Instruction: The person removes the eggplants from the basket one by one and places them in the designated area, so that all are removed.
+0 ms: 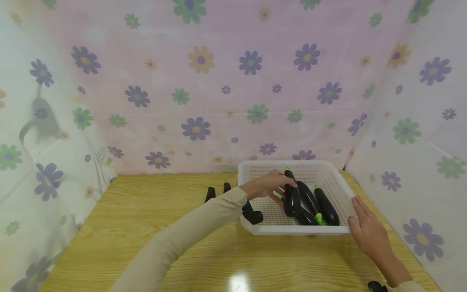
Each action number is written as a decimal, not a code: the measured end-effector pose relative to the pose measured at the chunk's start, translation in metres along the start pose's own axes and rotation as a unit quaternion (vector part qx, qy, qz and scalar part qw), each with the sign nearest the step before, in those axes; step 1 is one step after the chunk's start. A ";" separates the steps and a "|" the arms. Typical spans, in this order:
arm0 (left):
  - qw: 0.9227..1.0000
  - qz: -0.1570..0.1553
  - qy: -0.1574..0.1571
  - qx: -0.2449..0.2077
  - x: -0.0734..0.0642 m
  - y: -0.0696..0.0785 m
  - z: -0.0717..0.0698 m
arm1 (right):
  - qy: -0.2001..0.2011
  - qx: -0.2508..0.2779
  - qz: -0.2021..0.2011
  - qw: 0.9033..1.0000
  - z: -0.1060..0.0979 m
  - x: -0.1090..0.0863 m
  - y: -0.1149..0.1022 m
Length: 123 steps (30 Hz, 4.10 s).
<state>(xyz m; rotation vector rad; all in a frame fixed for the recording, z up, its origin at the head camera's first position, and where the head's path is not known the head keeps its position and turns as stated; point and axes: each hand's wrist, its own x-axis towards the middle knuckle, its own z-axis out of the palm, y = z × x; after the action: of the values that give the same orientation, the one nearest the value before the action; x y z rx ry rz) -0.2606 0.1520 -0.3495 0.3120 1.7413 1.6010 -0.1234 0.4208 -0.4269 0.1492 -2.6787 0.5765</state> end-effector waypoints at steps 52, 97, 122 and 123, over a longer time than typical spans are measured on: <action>0.999 0.039 0.016 0.031 -0.088 -0.009 -0.083 | 0.006 0.002 0.008 1.000 0.005 0.001 0.004; 0.997 0.024 0.065 0.018 -0.124 -0.039 -0.142 | 0.036 0.009 0.004 0.999 0.007 0.000 0.003; 0.994 0.009 0.111 0.016 -0.138 -0.065 -0.170 | 0.049 0.013 -0.003 0.999 0.005 0.002 0.003; 0.993 0.008 0.113 0.017 -0.139 -0.066 -0.171 | 0.051 0.013 -0.004 0.999 0.005 0.002 0.003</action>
<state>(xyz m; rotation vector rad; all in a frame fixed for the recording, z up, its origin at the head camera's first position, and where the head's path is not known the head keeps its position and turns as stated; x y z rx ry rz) -0.2556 -0.0773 -0.3712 0.1665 1.9418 1.6729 -0.1279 0.4213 -0.4311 0.1342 -2.5727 0.6007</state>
